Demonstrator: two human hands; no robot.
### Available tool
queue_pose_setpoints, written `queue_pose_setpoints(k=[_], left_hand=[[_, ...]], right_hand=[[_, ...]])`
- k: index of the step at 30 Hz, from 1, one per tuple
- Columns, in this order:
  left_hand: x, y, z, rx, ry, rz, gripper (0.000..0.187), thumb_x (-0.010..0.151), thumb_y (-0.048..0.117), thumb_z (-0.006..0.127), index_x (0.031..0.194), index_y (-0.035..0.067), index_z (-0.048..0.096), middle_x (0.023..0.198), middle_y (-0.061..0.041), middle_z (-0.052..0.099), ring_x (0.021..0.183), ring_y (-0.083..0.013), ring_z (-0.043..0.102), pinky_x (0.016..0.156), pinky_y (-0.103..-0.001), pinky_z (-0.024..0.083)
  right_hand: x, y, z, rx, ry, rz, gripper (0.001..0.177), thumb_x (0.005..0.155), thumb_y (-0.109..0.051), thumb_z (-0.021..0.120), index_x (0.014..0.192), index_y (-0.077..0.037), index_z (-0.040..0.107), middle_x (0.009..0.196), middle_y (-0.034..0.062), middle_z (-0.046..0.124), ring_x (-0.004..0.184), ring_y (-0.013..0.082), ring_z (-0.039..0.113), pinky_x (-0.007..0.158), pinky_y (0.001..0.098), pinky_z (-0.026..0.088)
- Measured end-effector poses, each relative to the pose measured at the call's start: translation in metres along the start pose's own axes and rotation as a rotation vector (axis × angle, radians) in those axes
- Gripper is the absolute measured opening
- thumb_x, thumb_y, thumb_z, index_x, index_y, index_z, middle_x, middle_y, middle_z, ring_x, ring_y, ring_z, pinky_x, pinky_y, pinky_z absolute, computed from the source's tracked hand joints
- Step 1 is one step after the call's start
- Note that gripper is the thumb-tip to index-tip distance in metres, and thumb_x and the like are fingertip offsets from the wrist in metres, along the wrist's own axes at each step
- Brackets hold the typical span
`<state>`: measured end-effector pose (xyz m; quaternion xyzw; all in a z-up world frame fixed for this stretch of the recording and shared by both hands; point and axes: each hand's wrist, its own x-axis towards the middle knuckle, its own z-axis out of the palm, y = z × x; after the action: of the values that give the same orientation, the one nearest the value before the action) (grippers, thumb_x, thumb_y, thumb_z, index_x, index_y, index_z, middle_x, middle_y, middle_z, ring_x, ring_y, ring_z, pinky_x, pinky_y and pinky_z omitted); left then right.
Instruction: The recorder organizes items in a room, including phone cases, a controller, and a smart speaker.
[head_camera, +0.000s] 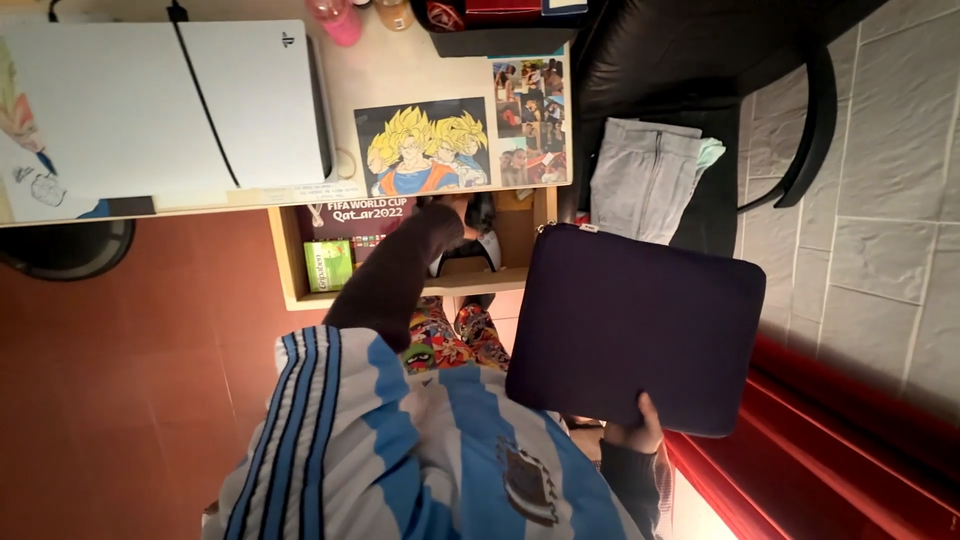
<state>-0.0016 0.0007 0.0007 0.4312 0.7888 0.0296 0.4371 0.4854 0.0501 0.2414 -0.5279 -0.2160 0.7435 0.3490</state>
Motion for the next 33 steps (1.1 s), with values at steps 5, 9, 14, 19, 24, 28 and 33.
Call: queue_pose_setpoints(k=[5,9,14,19,24,28,33], left_hand=[[-0.046,-0.006,0.019,-0.557,-0.051,0.026,0.126,0.062,0.054,0.091,0.154,-0.005,0.029,0.139,-0.026,0.059,0.125,-0.0329,0.061,0.105,-0.038,0.048],[-0.065,-0.018,0.034,-1.045,0.021,0.052,0.110,0.059,0.048,0.093,0.147,-0.005,0.055,0.133,-0.021,0.071,0.119,-0.0270,0.067,0.105,-0.035,0.049],[-0.083,-0.016,-0.053,-1.081,0.314,-0.166,0.112,0.058,0.045,0.097,0.143,-0.003,0.044,0.129,-0.021,0.066,0.116,-0.0309,0.067,0.103,-0.040,0.051],[-0.051,-0.021,-0.151,-1.035,0.531,-0.353,0.116,0.060,0.043,0.095,0.143,0.000,0.026,0.127,-0.026,0.062,0.111,-0.0352,0.067,0.098,-0.043,0.054],[-0.015,-0.053,-0.152,-0.965,0.823,-0.428,0.105,0.067,0.042,0.094,0.138,0.000,0.030,0.127,-0.027,0.064,0.115,-0.0390,0.066,0.099,-0.043,0.052],[-0.008,-0.051,-0.146,-0.952,0.828,-0.442,0.104,0.068,0.042,0.094,0.137,-0.001,0.029,0.127,-0.028,0.063,0.116,-0.0392,0.066,0.100,-0.042,0.053],[0.004,-0.058,-0.142,-0.952,0.852,-0.478,0.112,0.067,0.041,0.095,0.141,-0.004,0.024,0.127,-0.030,0.060,0.115,-0.0412,0.065,0.100,-0.042,0.053]], right_hand=[[-0.005,-0.004,0.013,0.005,0.057,0.059,0.073,0.080,-0.026,0.073,0.144,0.001,0.049,0.136,0.0168,0.059,0.125,0.0338,0.055,0.111,0.0480,0.038],[-0.004,-0.006,0.019,0.024,0.004,0.062,0.075,0.079,-0.028,0.074,0.144,0.002,0.048,0.137,0.0166,0.058,0.127,0.0330,0.054,0.113,0.0466,0.035],[-0.002,-0.007,0.026,0.044,-0.063,0.027,0.074,0.080,-0.026,0.075,0.143,0.002,0.050,0.138,0.0137,0.058,0.128,0.0301,0.053,0.114,0.0437,0.034],[0.005,0.001,0.028,0.079,-0.071,0.011,0.070,0.082,-0.024,0.074,0.143,0.002,0.051,0.139,0.0139,0.058,0.129,0.0298,0.053,0.115,0.0433,0.035],[-0.002,0.004,0.035,0.081,-0.035,-0.002,0.067,0.082,-0.020,0.073,0.142,-0.002,0.051,0.138,0.0108,0.059,0.129,0.0282,0.054,0.118,0.0443,0.034],[-0.008,-0.001,0.049,0.073,-0.058,-0.067,0.066,0.082,-0.018,0.073,0.142,-0.003,0.052,0.136,0.0110,0.059,0.128,0.0284,0.055,0.117,0.0439,0.037],[-0.007,-0.004,0.052,0.073,-0.086,-0.108,0.065,0.081,-0.016,0.072,0.141,-0.004,0.051,0.136,0.0120,0.059,0.126,0.0296,0.056,0.114,0.0450,0.041]])
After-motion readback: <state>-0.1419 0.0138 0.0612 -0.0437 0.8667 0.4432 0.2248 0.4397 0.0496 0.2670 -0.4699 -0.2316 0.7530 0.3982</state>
